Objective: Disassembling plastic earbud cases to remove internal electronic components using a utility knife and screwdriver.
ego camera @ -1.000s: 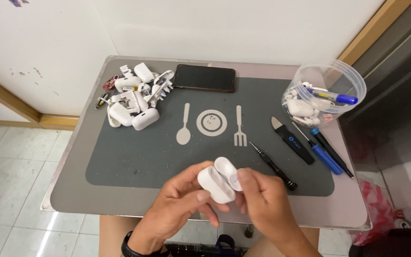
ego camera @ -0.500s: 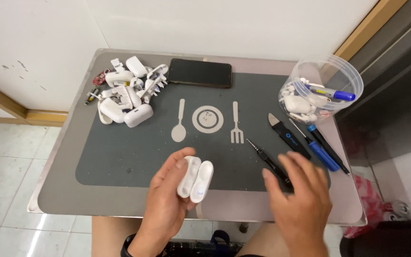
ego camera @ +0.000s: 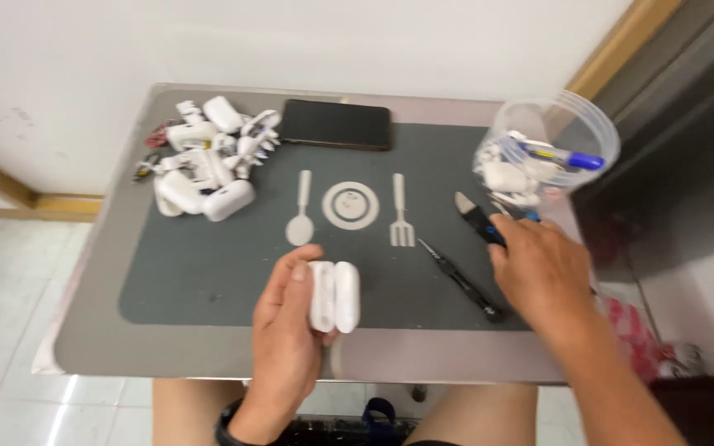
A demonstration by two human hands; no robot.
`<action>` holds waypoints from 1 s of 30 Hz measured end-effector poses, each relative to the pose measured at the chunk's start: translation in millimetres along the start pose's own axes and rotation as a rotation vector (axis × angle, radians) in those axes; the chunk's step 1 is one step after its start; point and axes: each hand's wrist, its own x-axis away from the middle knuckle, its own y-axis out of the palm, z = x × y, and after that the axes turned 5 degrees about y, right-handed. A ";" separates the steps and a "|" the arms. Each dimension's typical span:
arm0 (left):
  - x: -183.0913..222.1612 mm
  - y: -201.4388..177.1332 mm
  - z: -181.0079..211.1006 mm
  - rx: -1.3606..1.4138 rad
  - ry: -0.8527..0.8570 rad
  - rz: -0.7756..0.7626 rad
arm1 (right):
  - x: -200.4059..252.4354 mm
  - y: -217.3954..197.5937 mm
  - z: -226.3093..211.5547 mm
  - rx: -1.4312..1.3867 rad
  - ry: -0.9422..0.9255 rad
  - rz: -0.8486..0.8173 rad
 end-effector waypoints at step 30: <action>10.3 1.4 7.8 -0.078 0.051 -0.001 | 132.9 -22.6 -115.5 -1.203 0.325 -0.304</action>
